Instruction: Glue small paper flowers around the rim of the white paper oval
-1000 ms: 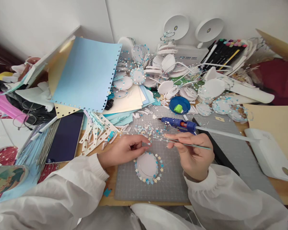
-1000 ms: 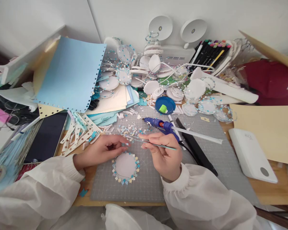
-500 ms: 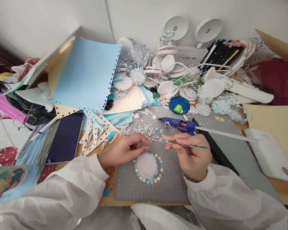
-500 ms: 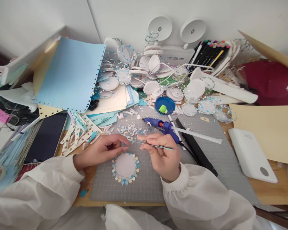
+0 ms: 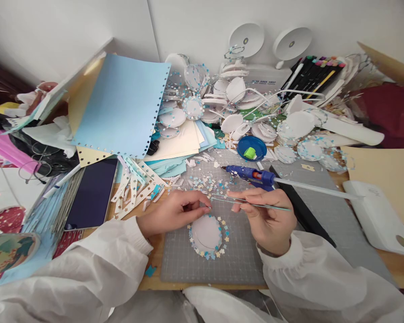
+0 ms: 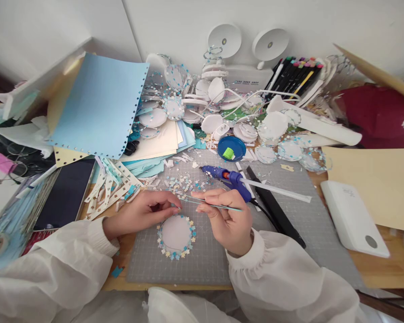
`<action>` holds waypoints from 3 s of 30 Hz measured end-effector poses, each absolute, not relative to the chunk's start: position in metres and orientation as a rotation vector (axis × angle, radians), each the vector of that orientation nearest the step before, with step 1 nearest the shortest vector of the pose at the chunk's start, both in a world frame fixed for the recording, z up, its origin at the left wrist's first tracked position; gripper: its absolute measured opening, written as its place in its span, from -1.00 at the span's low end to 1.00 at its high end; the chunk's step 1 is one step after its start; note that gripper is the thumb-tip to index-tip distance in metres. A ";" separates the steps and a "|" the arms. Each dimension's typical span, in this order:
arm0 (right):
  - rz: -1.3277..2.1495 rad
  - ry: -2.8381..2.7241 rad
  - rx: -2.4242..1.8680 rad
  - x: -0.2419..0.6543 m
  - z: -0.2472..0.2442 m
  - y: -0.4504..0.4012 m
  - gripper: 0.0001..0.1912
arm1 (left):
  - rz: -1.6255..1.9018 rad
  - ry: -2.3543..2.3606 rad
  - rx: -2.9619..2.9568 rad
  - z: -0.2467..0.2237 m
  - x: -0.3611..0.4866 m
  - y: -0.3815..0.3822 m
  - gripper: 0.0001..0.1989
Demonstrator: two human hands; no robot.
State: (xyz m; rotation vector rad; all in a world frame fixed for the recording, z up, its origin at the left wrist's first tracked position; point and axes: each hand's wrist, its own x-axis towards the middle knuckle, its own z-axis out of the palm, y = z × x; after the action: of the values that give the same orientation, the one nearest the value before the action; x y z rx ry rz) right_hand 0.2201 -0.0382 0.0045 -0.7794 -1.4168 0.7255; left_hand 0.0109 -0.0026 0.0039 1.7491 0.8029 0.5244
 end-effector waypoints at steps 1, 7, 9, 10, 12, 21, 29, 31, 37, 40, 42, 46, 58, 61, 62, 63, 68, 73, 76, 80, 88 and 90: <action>0.728 -1.418 -0.782 0.220 0.004 -0.038 -0.83 | 0.516 0.803 1.753 0.005 0.011 -0.003 -0.83; 0.731 -1.441 -0.793 0.220 0.004 -0.038 -0.79 | 0.513 0.809 1.761 0.006 0.012 -0.003 -0.82; 0.731 -1.447 -0.822 0.220 0.002 -0.037 -0.80 | 0.512 0.801 1.766 0.005 0.012 -0.003 -0.82; 0.733 -1.455 -0.842 0.221 0.001 -0.036 -0.81 | 0.513 0.797 1.773 0.005 0.012 -0.003 -0.81; 0.736 -1.490 -0.899 0.221 -0.003 -0.035 -0.84 | 0.509 0.796 1.786 0.005 0.012 -0.003 -0.80; 0.668 -1.668 -0.973 0.222 -0.008 -0.034 -0.85 | 0.495 0.789 1.828 0.007 0.011 -0.003 -0.80; 0.625 -1.630 -0.934 0.221 -0.007 -0.033 -0.78 | 0.485 0.785 1.922 0.008 0.011 -0.004 -0.81; 0.642 -1.587 -0.891 0.221 -0.006 -0.034 -0.79 | 0.480 0.785 1.928 0.008 0.010 -0.004 -0.81; 0.692 -1.450 -0.846 0.221 -0.001 -0.036 -0.84 | 0.489 0.806 1.863 0.008 0.011 -0.004 -0.77; 0.710 -1.456 -0.837 0.221 -0.001 -0.035 -0.83 | 0.502 0.847 1.816 0.008 0.011 -0.004 -0.74; 0.706 -1.465 -0.832 0.220 -0.001 -0.035 -0.84 | 0.505 0.855 1.789 0.009 0.011 -0.004 -0.73; 0.719 -1.481 -0.827 0.219 0.001 -0.035 -0.87 | 0.536 0.834 1.724 0.007 0.011 -0.004 -0.73; 0.774 -1.467 -0.829 0.219 0.006 -0.035 -0.92 | 0.562 0.812 1.678 0.007 0.010 -0.005 -0.68; 0.776 -1.472 -0.824 0.219 0.007 -0.035 -0.92 | 0.558 0.809 1.676 0.006 0.010 -0.005 -0.69; 0.782 -1.470 -0.827 0.219 0.007 -0.035 -0.92 | 0.562 0.808 1.675 0.007 0.010 -0.005 -0.70; 0.787 -1.465 -0.831 0.219 0.007 -0.035 -0.92 | 0.565 0.806 1.674 0.007 0.010 -0.005 -0.70; 0.811 -1.468 -0.808 0.219 0.005 -0.035 -0.90 | 0.568 0.775 1.674 0.006 0.010 -0.004 -0.74; 0.809 -1.471 -0.788 0.218 0.005 -0.036 -0.84 | 0.544 0.775 1.673 0.005 0.009 -0.004 -0.75; 0.803 -1.465 -0.784 0.218 0.005 -0.036 -0.82 | 0.543 0.773 1.673 0.005 0.009 -0.004 -0.75; 0.795 -1.471 -0.803 0.218 0.005 -0.036 -0.84 | 0.547 0.760 1.669 0.006 0.010 -0.004 -0.77; 0.813 -1.475 -0.794 0.219 0.003 -0.036 -0.81 | 0.549 0.765 1.665 0.007 0.010 -0.005 -0.78; 0.818 -1.474 -0.790 0.219 0.003 -0.036 -0.80 | 0.541 0.771 1.671 0.006 0.009 -0.004 -0.78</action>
State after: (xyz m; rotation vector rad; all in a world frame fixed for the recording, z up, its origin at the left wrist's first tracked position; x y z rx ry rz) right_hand 0.2192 -0.0361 0.0028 -0.7896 -1.4742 0.8177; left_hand 0.0094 -0.0045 0.0064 1.6707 0.7710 0.5411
